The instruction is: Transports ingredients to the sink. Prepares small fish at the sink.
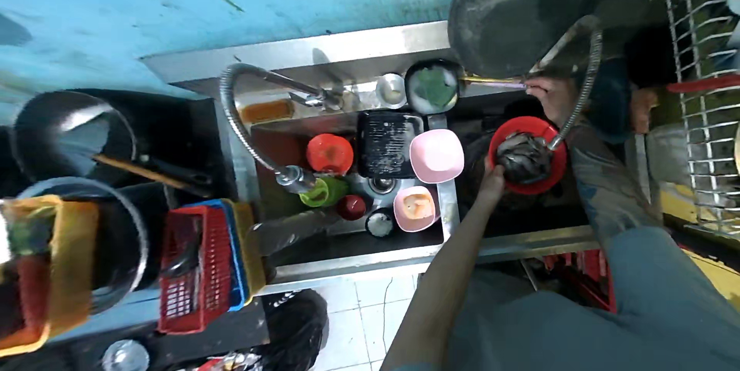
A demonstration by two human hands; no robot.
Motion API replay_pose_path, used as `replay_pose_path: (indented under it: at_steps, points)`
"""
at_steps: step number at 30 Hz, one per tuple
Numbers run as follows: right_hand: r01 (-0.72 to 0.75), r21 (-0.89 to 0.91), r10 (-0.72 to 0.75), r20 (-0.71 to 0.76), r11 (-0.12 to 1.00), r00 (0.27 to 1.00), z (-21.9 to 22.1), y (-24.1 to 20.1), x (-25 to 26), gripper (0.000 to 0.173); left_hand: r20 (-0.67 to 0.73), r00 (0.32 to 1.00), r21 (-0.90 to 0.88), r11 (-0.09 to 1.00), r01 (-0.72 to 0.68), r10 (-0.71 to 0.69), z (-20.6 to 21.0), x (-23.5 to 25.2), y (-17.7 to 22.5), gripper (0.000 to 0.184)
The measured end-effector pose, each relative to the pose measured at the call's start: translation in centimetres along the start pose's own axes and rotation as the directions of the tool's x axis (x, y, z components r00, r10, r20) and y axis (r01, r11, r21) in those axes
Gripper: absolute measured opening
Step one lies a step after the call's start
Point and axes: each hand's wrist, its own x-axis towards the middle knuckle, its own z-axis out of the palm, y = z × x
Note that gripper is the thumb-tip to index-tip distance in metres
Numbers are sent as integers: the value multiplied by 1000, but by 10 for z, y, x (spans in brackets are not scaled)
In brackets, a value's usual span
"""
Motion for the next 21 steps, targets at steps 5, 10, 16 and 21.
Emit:
replay_pose_path:
  at_steps: [5, 10, 16, 21]
  points:
    - [118, -66, -118, -5, 991, 993, 13, 5, 2, 30, 8, 999, 29, 999, -31, 31, 1, -8, 5, 56]
    - [-83, 164, 103, -116, 983, 988, 10, -9, -66, 39, -12, 995, -25, 995, 96, -96, -2, -9, -8, 60]
    - [-82, 12, 78, 191, 997, 979, 55, -37, -175, 51, -9, 989, -96, 985, 146, -147, 1, -17, -5, 65]
    - [17, -194, 51, 339, 981, 939, 71, -27, -178, 70, 66, 985, -112, 980, 165, -158, 7, -24, -12, 77]
